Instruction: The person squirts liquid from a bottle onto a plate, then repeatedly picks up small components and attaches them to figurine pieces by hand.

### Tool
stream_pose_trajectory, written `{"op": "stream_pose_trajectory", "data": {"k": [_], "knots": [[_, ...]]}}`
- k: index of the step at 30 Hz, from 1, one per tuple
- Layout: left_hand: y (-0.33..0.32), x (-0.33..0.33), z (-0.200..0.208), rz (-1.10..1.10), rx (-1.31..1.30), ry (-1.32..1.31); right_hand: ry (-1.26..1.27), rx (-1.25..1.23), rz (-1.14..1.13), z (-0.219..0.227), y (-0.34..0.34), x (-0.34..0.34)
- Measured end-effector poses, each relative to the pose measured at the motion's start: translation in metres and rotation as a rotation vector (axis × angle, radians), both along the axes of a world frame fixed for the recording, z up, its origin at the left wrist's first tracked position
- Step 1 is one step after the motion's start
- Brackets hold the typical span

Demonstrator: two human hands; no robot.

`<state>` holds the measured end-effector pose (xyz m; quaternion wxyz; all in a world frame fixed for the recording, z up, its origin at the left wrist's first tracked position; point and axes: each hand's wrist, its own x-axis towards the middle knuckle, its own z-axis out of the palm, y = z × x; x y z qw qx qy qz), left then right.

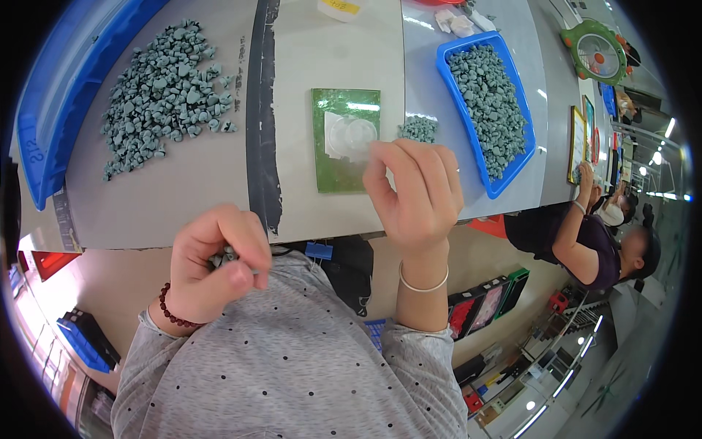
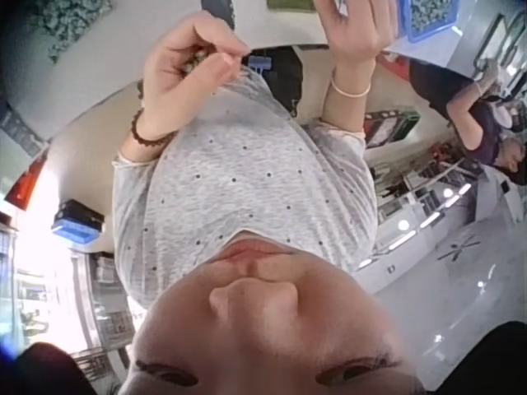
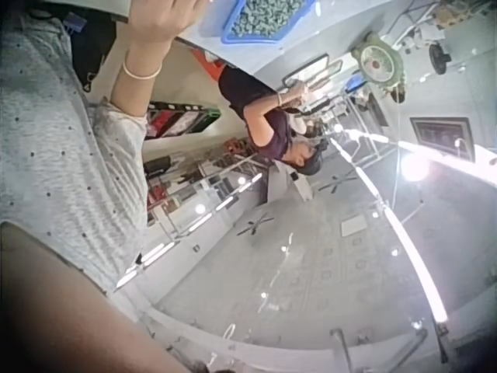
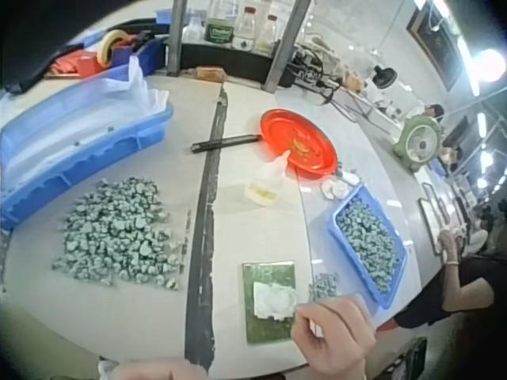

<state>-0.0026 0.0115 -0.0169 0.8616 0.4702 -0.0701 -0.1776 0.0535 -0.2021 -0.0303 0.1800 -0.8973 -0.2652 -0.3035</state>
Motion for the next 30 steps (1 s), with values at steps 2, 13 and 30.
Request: {"op": "stream_pose_trajectory", "data": {"k": [2, 13, 30], "knots": [[0.001, -0.002, 0.001, 0.062, 0.018, 0.085, 0.004, -0.013, -0.002, 0.002, -0.001, 0.000], [0.000, -0.001, 0.000, 0.130, 0.124, -0.236, 0.164, 0.253, 0.000, 0.027, 0.011, -0.018], [0.005, -0.006, -0.006, 0.071, 0.095, -0.354, 0.490, 0.539, 0.337, 0.052, 0.044, -0.048]]}}
